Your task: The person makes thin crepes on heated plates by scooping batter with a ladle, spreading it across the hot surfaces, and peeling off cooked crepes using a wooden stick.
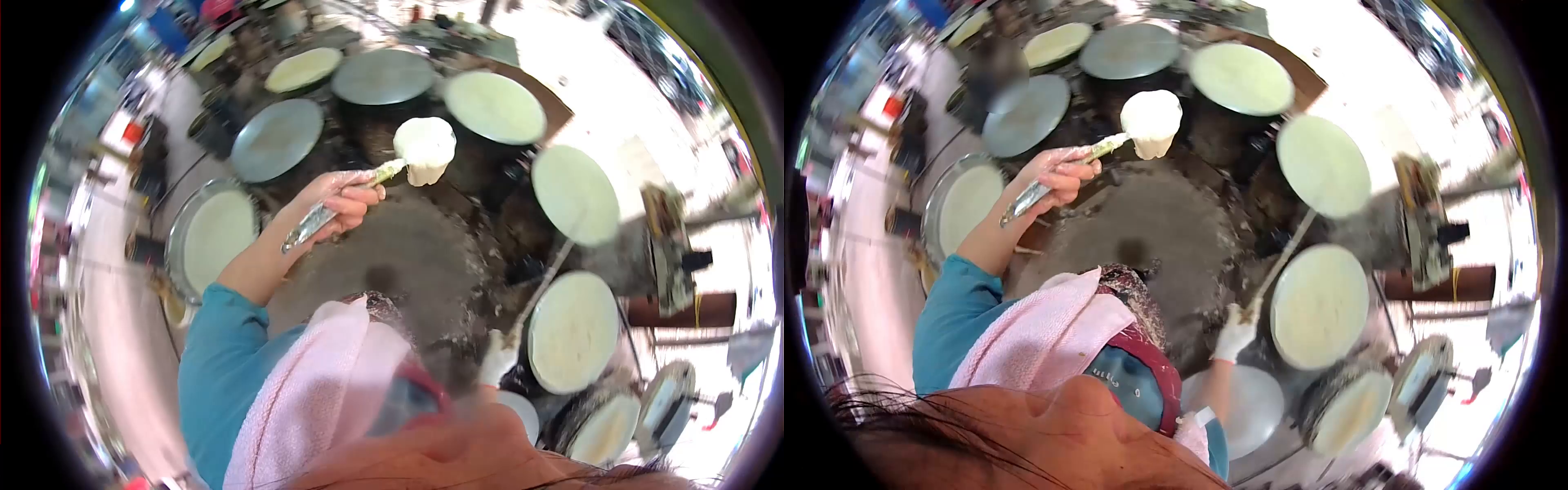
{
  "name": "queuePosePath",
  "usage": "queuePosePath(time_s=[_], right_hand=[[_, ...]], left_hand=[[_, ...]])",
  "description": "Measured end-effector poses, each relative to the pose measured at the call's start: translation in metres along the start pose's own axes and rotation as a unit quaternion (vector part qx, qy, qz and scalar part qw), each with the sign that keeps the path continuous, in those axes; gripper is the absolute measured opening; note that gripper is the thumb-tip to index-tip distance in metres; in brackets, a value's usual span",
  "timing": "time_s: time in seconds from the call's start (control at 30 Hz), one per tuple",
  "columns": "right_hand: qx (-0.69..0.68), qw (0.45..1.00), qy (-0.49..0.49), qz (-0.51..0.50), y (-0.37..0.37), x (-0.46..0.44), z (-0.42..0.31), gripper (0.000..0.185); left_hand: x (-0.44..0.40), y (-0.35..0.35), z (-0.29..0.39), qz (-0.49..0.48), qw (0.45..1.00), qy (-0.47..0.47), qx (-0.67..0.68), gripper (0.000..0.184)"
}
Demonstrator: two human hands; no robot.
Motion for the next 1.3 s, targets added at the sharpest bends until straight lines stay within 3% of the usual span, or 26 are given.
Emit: queuePosePath(time_s=[0.03,0.07,0.17,0.27,0.37,0.47,0.5,0.57,0.6,0.67,0.77,0.87,0.97,1.1,1.13,1.2,1.3], right_hand=[[0.063,0.997,0.010,-0.045,0.028,0.003,0.031,0.053],[0.069,0.992,0.035,-0.102,0.059,0.015,0.009,0.047],[0.115,0.972,-0.071,-0.190,0.142,0.028,-0.005,0.038],[0.122,0.961,-0.033,-0.247,0.228,0.036,-0.042,0.033],[0.042,0.954,-0.011,-0.296,0.329,0.020,-0.021,0.032],[-0.093,0.929,0.095,-0.346,0.431,0.028,-0.078,0.038],[-0.128,0.918,0.134,-0.351,0.466,0.031,-0.091,0.039],[-0.113,0.919,0.107,-0.363,0.541,0.031,-0.099,0.045],[-0.170,0.908,0.126,-0.363,0.576,0.036,-0.106,0.045],[-0.022,0.928,-0.003,-0.372,0.634,0.045,-0.128,0.048],[0.181,0.898,-0.103,-0.389,0.687,0.067,-0.161,0.058],[0.383,0.800,-0.244,-0.393,0.723,0.072,-0.135,0.058],[0.423,0.775,-0.197,-0.426,0.729,0.080,-0.141,0.056],[0.136,0.886,-0.175,-0.407,0.733,0.078,-0.109,0.053],[0.007,0.915,0.010,-0.403,0.735,0.083,-0.106,0.046],[0.084,0.872,0.159,-0.454,0.742,0.090,-0.111,0.042],[0.134,0.832,0.211,-0.495,0.755,0.098,-0.138,0.039]], left_hand=[[0.014,-0.015,0.016,0.013,0.999,0.022,0.021,0.028],[0.026,-0.030,0.035,0.005,0.999,0.045,0.008,0.026],[0.054,-0.082,0.097,0.059,0.991,0.121,0.000,0.030],[0.078,-0.122,0.163,0.181,0.946,0.224,-0.152,0.029],[0.080,-0.181,0.238,0.254,0.878,0.294,-0.279,0.026],[0.064,-0.247,0.289,0.330,0.809,0.336,-0.350,0.031],[0.055,-0.270,0.302,0.363,0.792,0.329,-0.364,0.028],[0.038,-0.309,0.330,0.426,0.753,0.313,-0.392,0.024],[0.030,-0.328,0.342,0.448,0.726,0.290,-0.434,0.025],[0.013,-0.369,0.356,0.485,0.667,0.240,-0.512,0.030],[-0.014,-0.458,0.359,0.524,0.450,0.244,-0.680,0.029],[-0.003,-0.475,0.361,0.554,0.487,0.186,-0.649,0.028],[0.011,-0.503,0.355,0.596,0.454,0.188,-0.635,0.027],[0.046,-0.515,0.354,0.650,0.423,0.201,-0.598,0.030],[0.054,-0.522,0.350,0.661,0.415,0.210,-0.589,0.032],[0.065,-0.525,0.343,0.672,0.413,0.220,-0.574,0.035],[0.082,-0.523,0.327,0.675,0.422,0.251,-0.550,0.038]])
Point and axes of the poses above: each hand's wrist, its own x-axis away from the middle knuckle, its own y-axis out of the palm, z = x × y, the point moved 1 cm from there along -x, towards the middle knuckle, and after that the axes turned 7 degrees about z, right-handed, at the moved point
